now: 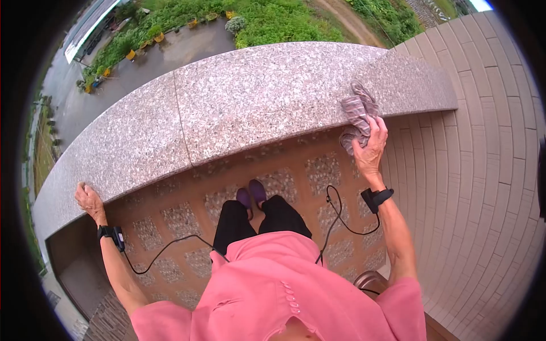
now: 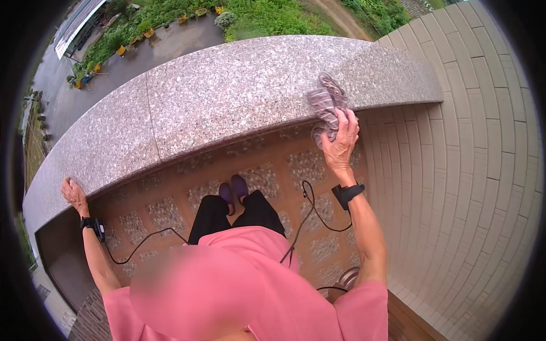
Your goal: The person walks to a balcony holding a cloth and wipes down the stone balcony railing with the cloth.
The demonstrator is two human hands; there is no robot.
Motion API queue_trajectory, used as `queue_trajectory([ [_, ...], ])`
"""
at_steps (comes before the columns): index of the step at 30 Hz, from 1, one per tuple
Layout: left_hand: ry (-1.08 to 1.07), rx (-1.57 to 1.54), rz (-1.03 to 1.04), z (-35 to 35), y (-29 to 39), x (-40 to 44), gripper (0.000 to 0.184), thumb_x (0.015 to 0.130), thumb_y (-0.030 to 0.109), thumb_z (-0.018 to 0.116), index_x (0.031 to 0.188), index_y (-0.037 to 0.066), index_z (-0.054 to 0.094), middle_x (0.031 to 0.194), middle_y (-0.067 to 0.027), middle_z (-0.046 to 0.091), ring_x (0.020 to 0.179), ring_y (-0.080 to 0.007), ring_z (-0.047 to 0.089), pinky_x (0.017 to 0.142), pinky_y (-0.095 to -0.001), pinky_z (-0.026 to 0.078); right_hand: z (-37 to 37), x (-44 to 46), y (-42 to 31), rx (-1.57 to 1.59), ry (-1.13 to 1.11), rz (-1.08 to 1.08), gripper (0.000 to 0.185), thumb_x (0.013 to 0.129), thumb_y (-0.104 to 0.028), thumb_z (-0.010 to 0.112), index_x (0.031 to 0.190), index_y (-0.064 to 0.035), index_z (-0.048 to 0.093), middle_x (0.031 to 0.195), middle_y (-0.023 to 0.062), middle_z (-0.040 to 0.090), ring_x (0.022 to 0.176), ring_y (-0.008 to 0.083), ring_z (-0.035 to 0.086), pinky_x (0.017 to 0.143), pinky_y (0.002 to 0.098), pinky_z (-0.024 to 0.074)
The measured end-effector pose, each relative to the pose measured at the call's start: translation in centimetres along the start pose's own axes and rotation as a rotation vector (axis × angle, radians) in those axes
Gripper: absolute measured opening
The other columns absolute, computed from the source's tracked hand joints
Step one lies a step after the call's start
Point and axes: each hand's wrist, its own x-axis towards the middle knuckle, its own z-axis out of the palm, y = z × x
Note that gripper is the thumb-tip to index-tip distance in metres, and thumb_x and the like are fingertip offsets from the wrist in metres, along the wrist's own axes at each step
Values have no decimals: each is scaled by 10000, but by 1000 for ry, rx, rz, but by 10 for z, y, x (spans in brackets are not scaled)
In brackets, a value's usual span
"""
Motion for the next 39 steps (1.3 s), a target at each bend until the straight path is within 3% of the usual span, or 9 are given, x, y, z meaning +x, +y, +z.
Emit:
queue_trajectory([
  [3,-2,21,-22,6,-4,3,333,883,223,461,1166,74,552,1167,-171,533,1118,-342,483,956,-444,370,3,-31,59,70,154,286,617,701,-75,652,1279,-85,437,1260,138,439,1154,302,449,959,402,371],
  [5,-17,35,-55,3,1,3,322,873,227,482,1151,82,554,1147,-165,538,1105,-335,486,948,-448,373,7,-45,86,739,268,981,590,739,-127,650,1278,-34,430,1184,110,509,1062,232,505,918,337,404],
  [8,-49,49,-65,0,5,5,312,871,224,492,1145,88,554,1140,-161,538,1104,-333,483,940,-452,375,20,-37,103,875,383,1015,619,744,-154,664,1291,-5,416,1132,77,544,999,188,519,898,310,407],
  [12,-28,43,-71,-2,10,3,306,874,227,496,1144,94,551,1154,-152,524,1114,-329,476,937,-459,373,42,3,82,913,318,790,632,757,-130,646,1319,-12,382,1203,83,511,1068,201,493,926,319,397],
  [15,-13,47,-54,-4,11,-1,317,877,245,490,1157,106,540,1179,-136,504,1131,-324,464,947,-484,354,58,13,39,1096,450,852,609,776,-110,625,1319,-20,365,1225,84,494,1088,208,489,950,335,392],
  [24,20,-52,-68,-21,37,-11,318,857,247,495,1143,112,539,1153,-125,498,1128,-334,449,956,-515,324,105,-40,-134,1336,290,780,569,814,-31,553,1335,-42,325,1222,42,462,1072,155,468,968,305,371],
  [29,21,-75,-82,-33,53,-16,312,850,236,499,1137,120,539,1147,-117,489,1130,-329,436,967,-518,303,130,-79,-243,1415,63,832,508,833,-48,557,1308,-65,377,1160,55,530,1004,177,544,869,332,467],
  [34,58,-185,-61,-42,64,-16,299,842,213,517,1118,102,543,1102,-110,490,1091,-309,441,954,-499,307,148,-109,-355,1584,-259,946,291,821,-112,611,1063,-65,458,989,45,559,867,143,580,730,314,510],
  [39,98,-182,-19,-41,63,-15,297,822,187,527,1103,93,551,1069,-110,486,1061,-304,445,920,-477,321,189,-139,-445,1574,-673,797,421,794,-189,648,1131,16,499,1071,65,547,953,143,511,864,304,427],
])
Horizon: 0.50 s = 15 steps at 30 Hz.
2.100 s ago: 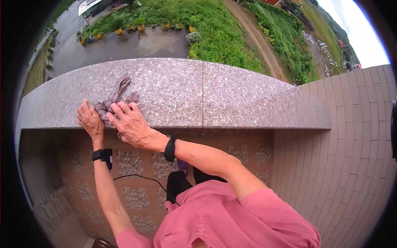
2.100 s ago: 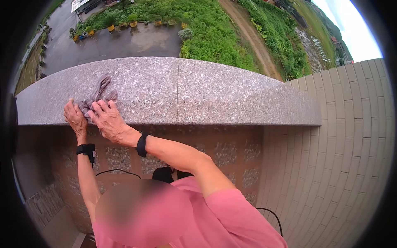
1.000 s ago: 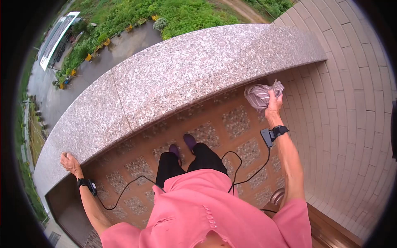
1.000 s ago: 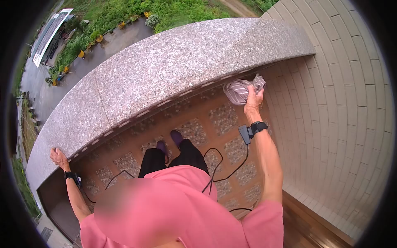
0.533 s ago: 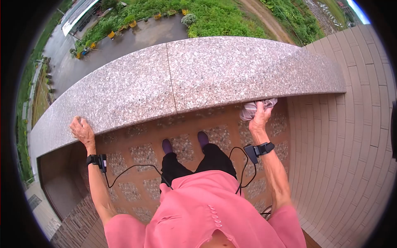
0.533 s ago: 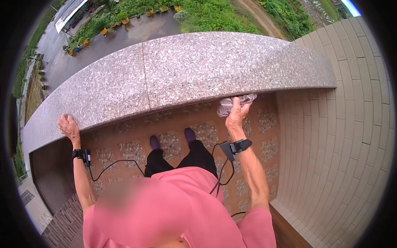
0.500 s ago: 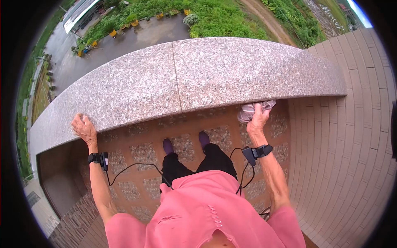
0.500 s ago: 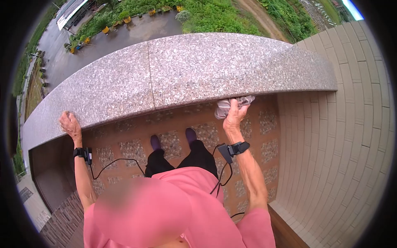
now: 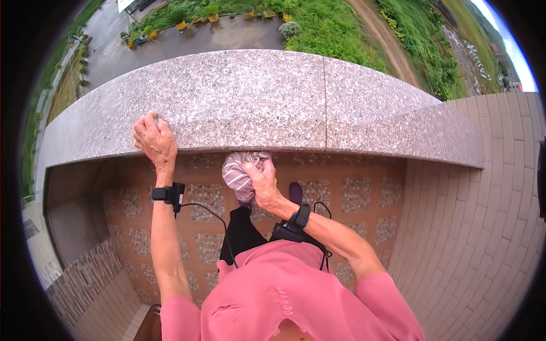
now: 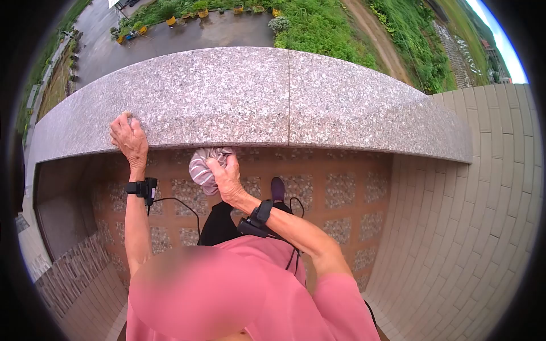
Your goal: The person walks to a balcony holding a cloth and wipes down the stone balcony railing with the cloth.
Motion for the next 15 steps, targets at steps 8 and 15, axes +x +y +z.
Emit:
queue_trajectory([
  [8,-4,9,31,1,-1,1,297,809,173,523,1094,93,549,1050,-107,479,1065,-307,434,933,-485,304,55,36,20,-239,-533,94,445,787,-222,643,1124,51,541,1051,82,594,944,141,535,846,297,447],
  [15,-17,4,19,3,-1,1,285,816,183,526,1081,82,546,1050,-109,474,1075,-310,426,953,-487,289,-14,-2,-95,-272,-793,215,507,755,-109,575,1240,20,500,1089,39,585,965,103,515,879,259,420],
])
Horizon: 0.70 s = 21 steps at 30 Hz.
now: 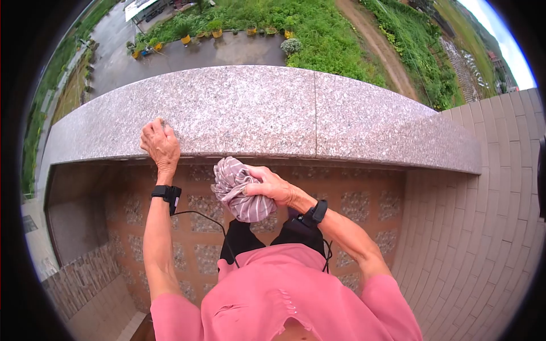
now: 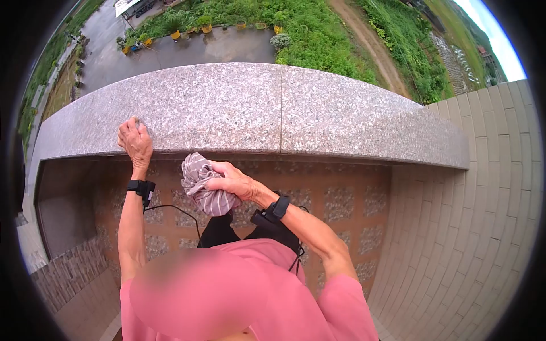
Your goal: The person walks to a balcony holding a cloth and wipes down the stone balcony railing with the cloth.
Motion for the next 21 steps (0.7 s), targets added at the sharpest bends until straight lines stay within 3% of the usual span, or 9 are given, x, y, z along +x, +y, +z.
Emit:
queue_trajectory([
  [2,3,-7,0,-1,-2,1,284,818,185,526,1081,80,545,1050,-110,474,1077,-310,426,956,-486,287,-5,-25,-27,-76,-39,-94,533,742,-114,562,1254,18,491,1101,37,581,985,106,509,906,261,402],
  [8,-36,-1,-13,-2,-2,1,296,827,173,528,1109,80,537,1069,-118,472,1087,-313,427,953,-484,291,-44,-94,-122,55,251,-241,525,773,-157,556,1245,48,454,1120,69,575,984,118,527,883,268,431],
  [10,-29,-6,-26,-4,1,0,290,821,164,533,1098,78,536,1068,-118,473,1089,-313,429,954,-481,292,-95,-110,-137,-570,446,-100,552,801,-225,584,1260,42,436,1117,115,586,1008,202,562,900,316,438],
  [12,-32,3,-19,-4,1,1,283,814,164,534,1083,75,533,1065,-115,473,1087,-311,430,958,-478,293,-142,-122,-112,-1291,1012,78,635,806,-335,626,1284,26,414,1215,172,519,1118,316,507,958,390,397],
  [13,-23,4,-30,-5,1,2,283,814,164,534,1083,75,533,1065,-115,473,1087,-311,430,958,-478,293,-145,-126,-115,-1302,1005,69,635,806,-335,626,1284,26,414,1215,172,519,1118,316,507,958,390,397],
  [15,-1,-10,-28,-5,4,0,276,805,157,537,1069,75,530,1061,-111,473,1086,-309,430,962,-476,294,-143,-130,-120,-1595,1011,-382,732,769,-424,662,1329,-39,389,1326,201,395,1227,390,378,1010,474,320],
  [16,-1,-5,-35,-5,4,-2,276,805,157,537,1069,75,530,1061,-111,473,1086,-309,430,962,-476,294,-140,-126,-118,-1595,1001,-384,732,769,-424,662,1329,-39,389,1326,201,395,1227,390,378,1010,474,320],
  [19,-3,-9,-49,-10,8,2,278,797,152,543,1063,73,528,1053,-113,470,1083,-311,429,962,-477,295,-113,-89,-104,-1735,591,-212,784,705,-476,695,1354,-151,395,1373,184,332,1270,390,301,989,542,291],
  [21,25,-29,-13,-9,7,1,285,786,152,551,1058,71,528,1048,-116,467,1080,-316,427,957,-477,296,-105,-71,-97,-1860,634,-197,658,719,-367,665,1294,-126,456,1347,176,365,1242,396,319,965,522,317],
])
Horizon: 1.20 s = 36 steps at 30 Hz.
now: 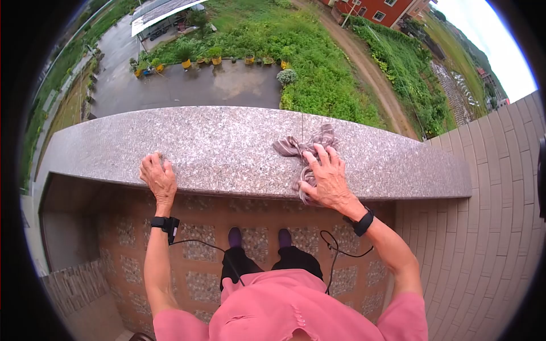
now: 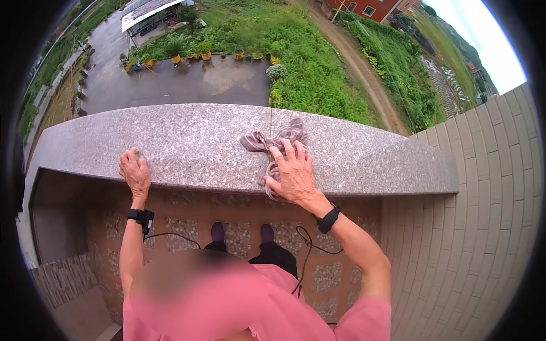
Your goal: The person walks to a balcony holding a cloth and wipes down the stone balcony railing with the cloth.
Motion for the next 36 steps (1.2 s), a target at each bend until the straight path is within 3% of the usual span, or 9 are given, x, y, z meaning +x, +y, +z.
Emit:
queue_trajectory([
  [4,-3,38,-57,1,4,-2,305,788,158,561,1085,90,534,1090,-116,476,1098,-317,439,945,-467,310,24,28,-1,-14,81,69,511,730,-209,593,1213,-67,503,1263,174,440,1179,389,376,930,524,344],
  [7,-8,11,-40,-3,6,-1,307,779,151,558,1078,85,533,1102,-119,477,1100,-322,436,940,-466,309,38,77,-14,-9,137,85,471,731,-185,585,1173,-39,517,1216,170,467,1136,381,406,903,522,360],
  [13,22,-135,-5,-7,9,2,243,762,106,521,997,47,547,1062,-144,475,1083,-332,441,983,-501,280,67,182,-75,-20,107,86,447,764,-210,568,1166,-24,512,1190,162,492,1089,349,438,869,516,368],
  [17,38,-164,-21,-11,9,4,232,789,116,487,994,31,553,1042,-131,497,1055,-314,465,977,-470,298,87,231,-140,6,27,4,448,755,-228,592,1140,-12,519,1116,151,512,1070,334,453,834,502,375],
  [19,40,-182,-35,-13,10,5,251,787,119,481,1006,18,549,1036,-135,502,1049,-318,467,974,-470,302,103,251,-177,18,89,-52,458,740,-225,611,1138,-16,526,1108,151,515,1066,330,462,836,498,379],
  [24,50,-260,-30,-16,9,5,275,783,114,480,1026,4,544,1030,-145,506,1032,-328,468,965,-477,310,120,297,-252,64,85,-202,449,717,-224,627,1112,-25,550,1155,154,513,1097,315,460,832,487,394],
  [26,44,-303,-17,-14,8,3,272,786,115,479,1022,-2,542,1034,-156,507,1019,-334,470,966,-477,311,121,305,-263,172,67,-413,454,706,-222,629,1123,-57,555,1201,133,500,1115,306,448,831,482,398],
  [30,49,-327,48,-13,4,1,271,788,121,478,1020,-5,540,1031,-164,505,1015,-336,470,967,-481,310,117,299,-256,204,62,-512,477,695,-229,639,1152,-117,560,1206,76,488,1141,290,415,827,461,400],
  [36,-7,-296,64,-13,0,-3,296,773,86,470,1049,-8,519,1046,-155,510,1050,-347,457,974,-487,306,97,248,-223,185,-13,-450,488,693,-214,649,1166,-130,562,1250,66,462,1159,287,405,852,485,404],
])
